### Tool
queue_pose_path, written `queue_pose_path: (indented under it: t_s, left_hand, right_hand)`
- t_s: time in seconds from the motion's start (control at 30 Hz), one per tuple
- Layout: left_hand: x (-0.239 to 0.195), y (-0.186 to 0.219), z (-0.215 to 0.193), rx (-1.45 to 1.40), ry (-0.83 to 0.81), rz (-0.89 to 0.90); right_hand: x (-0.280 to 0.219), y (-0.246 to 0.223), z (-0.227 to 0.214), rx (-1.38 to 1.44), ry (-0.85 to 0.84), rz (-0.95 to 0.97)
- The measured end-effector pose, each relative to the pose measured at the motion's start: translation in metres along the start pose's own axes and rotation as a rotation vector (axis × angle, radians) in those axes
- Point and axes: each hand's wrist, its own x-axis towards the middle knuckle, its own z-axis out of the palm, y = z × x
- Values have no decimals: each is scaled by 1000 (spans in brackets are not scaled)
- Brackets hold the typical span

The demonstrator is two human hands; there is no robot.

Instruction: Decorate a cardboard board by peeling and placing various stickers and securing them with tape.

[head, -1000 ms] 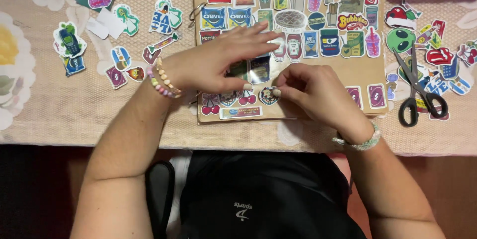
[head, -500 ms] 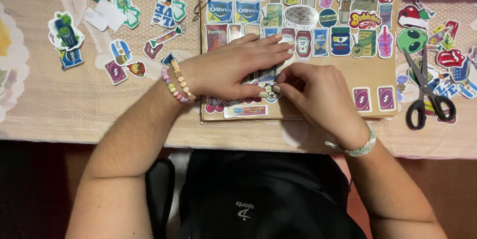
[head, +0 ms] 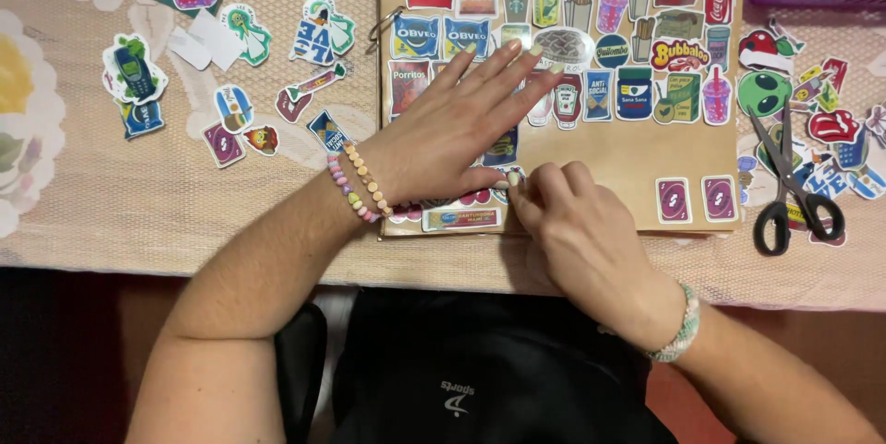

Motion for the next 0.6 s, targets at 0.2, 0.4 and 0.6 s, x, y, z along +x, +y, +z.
queue_pose_path:
  t_s: [0.2,0.4,0.6]
  left_hand:
    - [-5,-25,-24,-140,431,-69]
    - [-19,-43,-39,157,910,-180]
    - [-19,-42,-39,272,872,-173]
  right_hand:
    - [65,91,-39,324,-62,-112]
    - [132,180,16,119,281,181]
    - [159,198,41,61,138,227]
